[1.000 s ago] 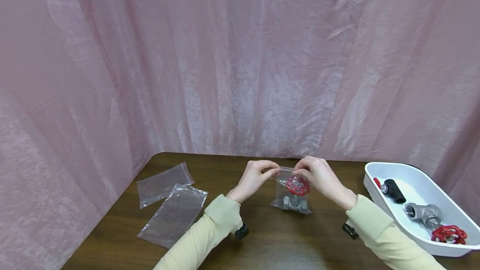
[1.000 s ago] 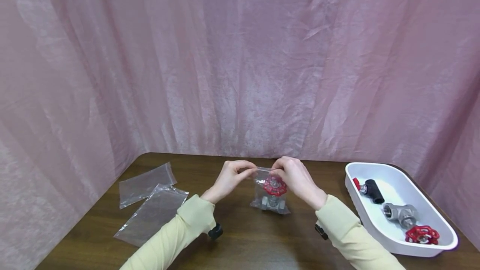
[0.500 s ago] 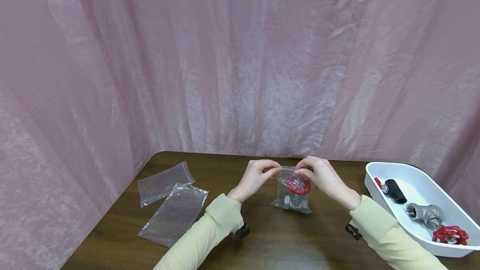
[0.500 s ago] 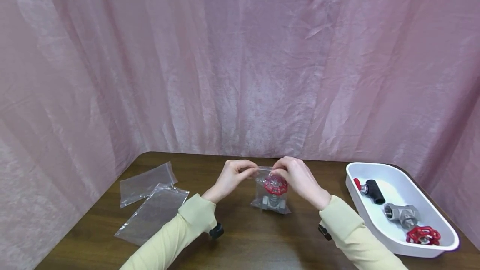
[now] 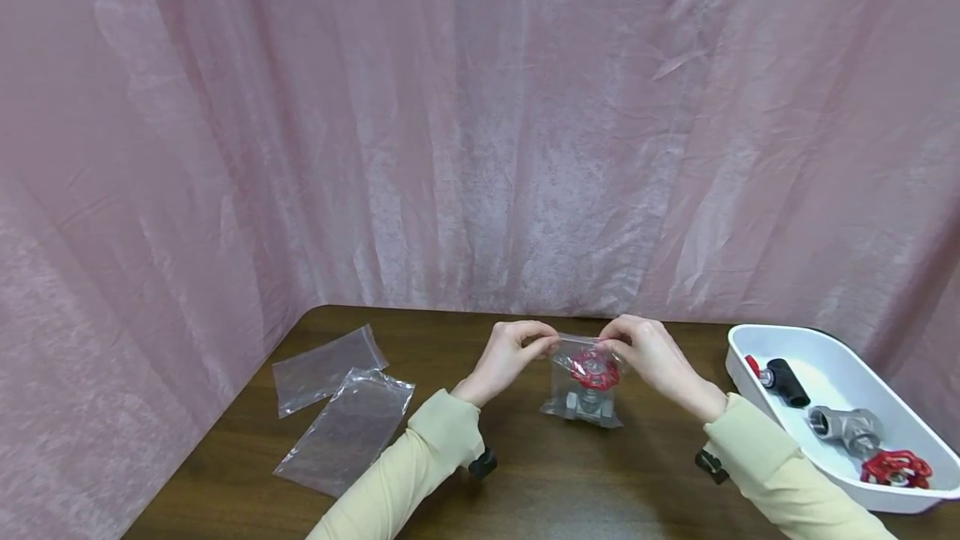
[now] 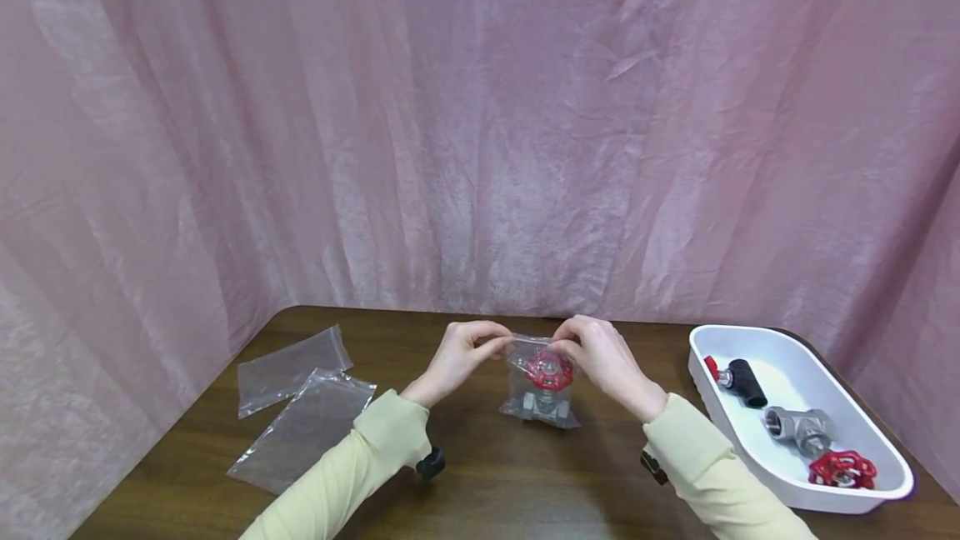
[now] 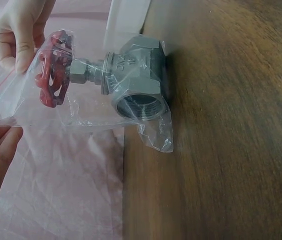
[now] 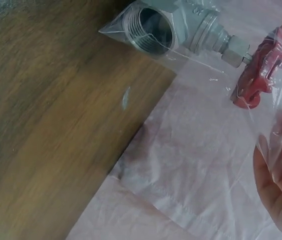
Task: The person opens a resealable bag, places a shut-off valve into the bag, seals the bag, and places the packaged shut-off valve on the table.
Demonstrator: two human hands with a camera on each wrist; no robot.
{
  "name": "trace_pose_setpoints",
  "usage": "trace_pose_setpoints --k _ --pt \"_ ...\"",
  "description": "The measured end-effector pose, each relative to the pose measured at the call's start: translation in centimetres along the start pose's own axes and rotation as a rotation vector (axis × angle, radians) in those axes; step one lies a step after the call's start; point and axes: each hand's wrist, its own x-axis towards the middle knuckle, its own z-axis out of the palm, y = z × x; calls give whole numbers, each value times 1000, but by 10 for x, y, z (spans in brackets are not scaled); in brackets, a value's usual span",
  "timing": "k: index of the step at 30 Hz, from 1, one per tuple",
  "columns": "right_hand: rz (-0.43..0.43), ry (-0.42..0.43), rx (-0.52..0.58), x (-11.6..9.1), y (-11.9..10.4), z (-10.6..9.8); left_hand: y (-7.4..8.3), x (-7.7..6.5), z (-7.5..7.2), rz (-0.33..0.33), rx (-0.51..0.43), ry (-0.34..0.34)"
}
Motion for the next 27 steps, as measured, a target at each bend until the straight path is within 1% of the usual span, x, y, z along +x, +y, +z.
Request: trace_pose_setpoints --k 2,6,7,10,12,14,16,19,23,27 --pt "-24 20 -5 0 0 1 -6 0 1 -7 -2 -1" --pt "-61 48 -23 0 0 4 -10 -1 2 -6 -2 1" --pt "-62 48 -25 0 0 4 -10 -1 2 -7 2 2" --pt "-32 30 -19 0 0 5 -8 -1 1 -11 13 1" --pt "-15 16 -4 0 0 4 -5 -2 0 -5 16 1" --pt "-10 6 16 -1 0 2 5 -2 -2 4 17 0" --pt "-20 5 34 -2 -1 0 14 -2 -4 9 14 -4" --pt "-36 5 54 -4 -1 -3 26 -3 -6 -8 8 -7" --pt "-38 -7 49 -6 0 -5 28 -4 -7 -27 4 -6" --pt "-35 2 33 -8 1 -6 28 -5 -7 -22 2 -4"
